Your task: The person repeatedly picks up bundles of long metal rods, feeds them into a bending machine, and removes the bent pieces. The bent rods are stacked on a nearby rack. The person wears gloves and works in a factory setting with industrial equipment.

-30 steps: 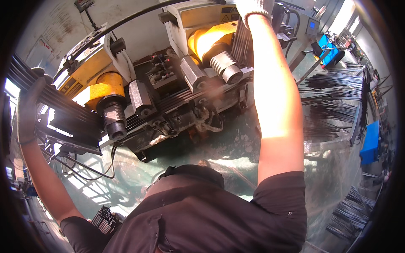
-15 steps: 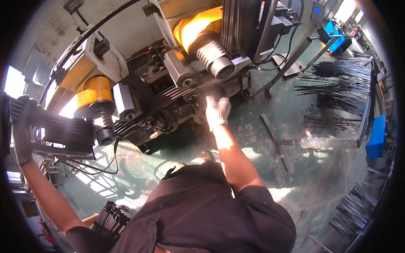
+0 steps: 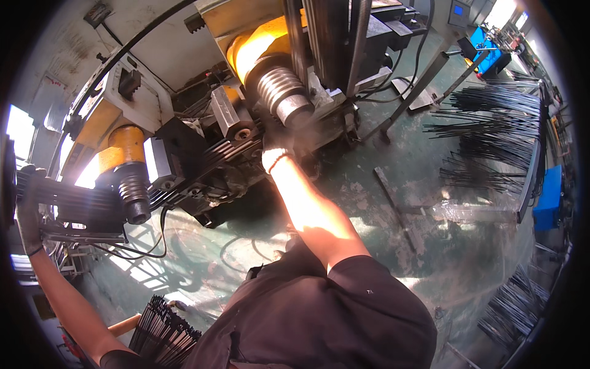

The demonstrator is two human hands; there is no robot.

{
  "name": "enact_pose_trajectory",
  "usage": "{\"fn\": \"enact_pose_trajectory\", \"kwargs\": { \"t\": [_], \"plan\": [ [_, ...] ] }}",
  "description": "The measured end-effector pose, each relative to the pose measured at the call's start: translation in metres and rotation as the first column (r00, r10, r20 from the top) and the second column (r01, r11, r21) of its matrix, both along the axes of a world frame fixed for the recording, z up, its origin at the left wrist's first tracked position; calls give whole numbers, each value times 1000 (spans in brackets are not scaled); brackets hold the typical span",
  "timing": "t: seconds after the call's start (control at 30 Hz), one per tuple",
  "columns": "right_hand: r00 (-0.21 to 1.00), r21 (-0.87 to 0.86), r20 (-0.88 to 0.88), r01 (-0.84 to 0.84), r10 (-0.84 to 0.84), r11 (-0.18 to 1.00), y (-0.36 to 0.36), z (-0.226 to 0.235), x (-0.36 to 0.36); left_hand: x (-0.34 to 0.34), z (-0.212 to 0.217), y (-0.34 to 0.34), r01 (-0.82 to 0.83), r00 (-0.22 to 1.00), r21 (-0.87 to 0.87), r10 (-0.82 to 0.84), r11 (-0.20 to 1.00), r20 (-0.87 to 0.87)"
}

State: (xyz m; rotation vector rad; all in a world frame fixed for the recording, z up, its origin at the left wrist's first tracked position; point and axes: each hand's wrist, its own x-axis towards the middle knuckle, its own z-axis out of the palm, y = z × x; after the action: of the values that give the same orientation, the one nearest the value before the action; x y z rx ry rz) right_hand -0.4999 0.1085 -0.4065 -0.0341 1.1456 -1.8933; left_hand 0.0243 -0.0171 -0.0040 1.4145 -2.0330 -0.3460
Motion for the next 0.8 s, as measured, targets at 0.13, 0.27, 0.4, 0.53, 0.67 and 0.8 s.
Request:
{"fn": "enact_pose_trajectory", "kwargs": {
  "t": [0.13, 0.27, 0.4, 0.53, 0.67, 0.8],
  "plan": [
    [996, -41, 90, 21, -17, 999, 4, 2, 2, 18, 0, 28, -43, 981, -154, 71, 987, 181],
    [985, -91, 163, 78, -63, 993, 40, 22, -6, 20, -21, 92, 33, 934, -383, 108, 923, 341],
    [990, -249, 136, 75, -42, 966, 122, 31, -12, 28, -61, 179, -166, 981, -255, 187, 953, 60],
    [977, -26, 88, 200, -197, 980, 230, 13, -70, 50, -122, 247, -227, 867, -85, 162, 970, -472],
    [951, 148, -238, 238, -199, 960, 360, 8, -150, 70, -240, 283, -126, 877, -125, 51, 984, -478],
    [750, 265, -590, 531, -300, 805, 476, 11, -268, -106, -352, 361, 353, 532, 433, 203, 829, -822]
  ]
}}
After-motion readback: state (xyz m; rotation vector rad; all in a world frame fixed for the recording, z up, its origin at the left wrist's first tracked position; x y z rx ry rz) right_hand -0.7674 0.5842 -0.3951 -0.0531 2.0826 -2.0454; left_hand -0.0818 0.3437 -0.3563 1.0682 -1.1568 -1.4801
